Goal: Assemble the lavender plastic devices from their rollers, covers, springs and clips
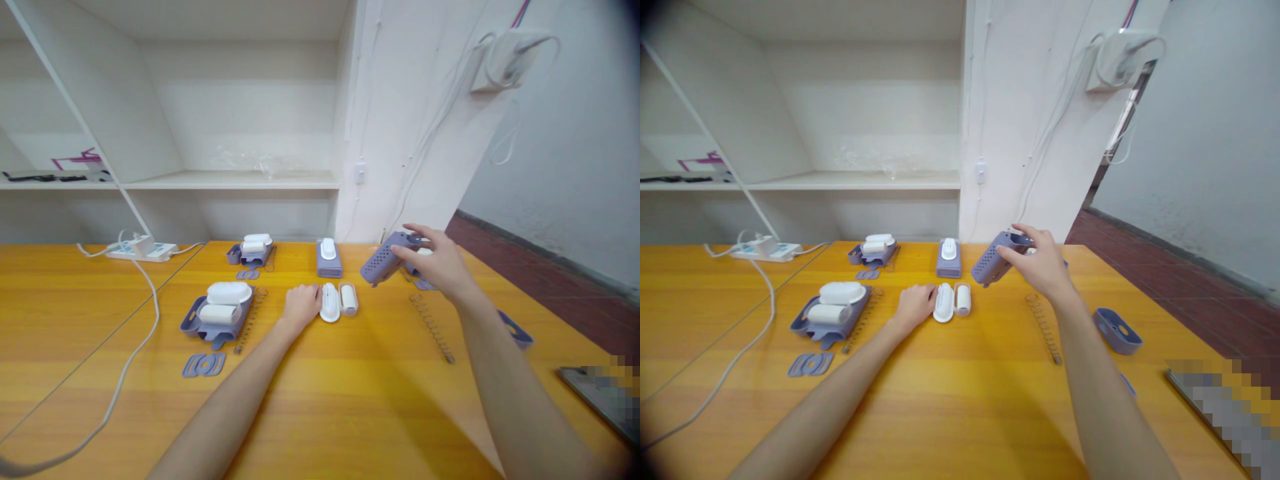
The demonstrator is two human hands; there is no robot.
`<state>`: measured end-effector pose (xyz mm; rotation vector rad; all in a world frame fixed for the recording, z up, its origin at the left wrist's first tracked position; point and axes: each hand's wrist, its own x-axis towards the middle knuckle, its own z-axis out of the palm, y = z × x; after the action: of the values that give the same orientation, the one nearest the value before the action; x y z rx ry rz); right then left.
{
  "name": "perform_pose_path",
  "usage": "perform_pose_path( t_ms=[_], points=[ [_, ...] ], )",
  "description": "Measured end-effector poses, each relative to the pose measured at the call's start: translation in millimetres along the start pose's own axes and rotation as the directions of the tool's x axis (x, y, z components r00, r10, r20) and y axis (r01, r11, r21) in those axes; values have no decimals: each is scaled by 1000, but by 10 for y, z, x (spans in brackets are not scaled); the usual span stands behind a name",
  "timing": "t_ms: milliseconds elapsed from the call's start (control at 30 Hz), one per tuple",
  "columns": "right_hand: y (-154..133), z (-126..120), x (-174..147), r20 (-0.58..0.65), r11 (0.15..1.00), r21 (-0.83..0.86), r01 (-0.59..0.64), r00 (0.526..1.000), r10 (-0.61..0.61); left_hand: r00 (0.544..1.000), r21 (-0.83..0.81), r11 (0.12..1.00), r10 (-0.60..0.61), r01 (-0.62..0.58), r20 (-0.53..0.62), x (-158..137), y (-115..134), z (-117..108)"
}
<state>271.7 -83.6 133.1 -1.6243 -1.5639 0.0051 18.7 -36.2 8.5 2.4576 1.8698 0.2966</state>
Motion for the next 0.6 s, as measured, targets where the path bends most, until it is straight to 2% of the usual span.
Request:
perform_pose_path(
  t_ms=[100,300,467,600],
  points=[
    [-125,283,-55,-30,990,128,57,998,-53,1000,-13,1000,-1,1,-12,7,-13,13],
    [-393,719,-278,-8,959,256,121,992,-123,998,-54,998,-32,29,-56,29,-59,38],
    [-453,874,-393,-46,951,266,156,988,-150,990,-159,987,-59,38,-129,41,-100,54],
    [-445,925,-406,-88,953,267,146,988,-127,967,-321,946,-54,-31,-251,28,-101,60]
  ],
)
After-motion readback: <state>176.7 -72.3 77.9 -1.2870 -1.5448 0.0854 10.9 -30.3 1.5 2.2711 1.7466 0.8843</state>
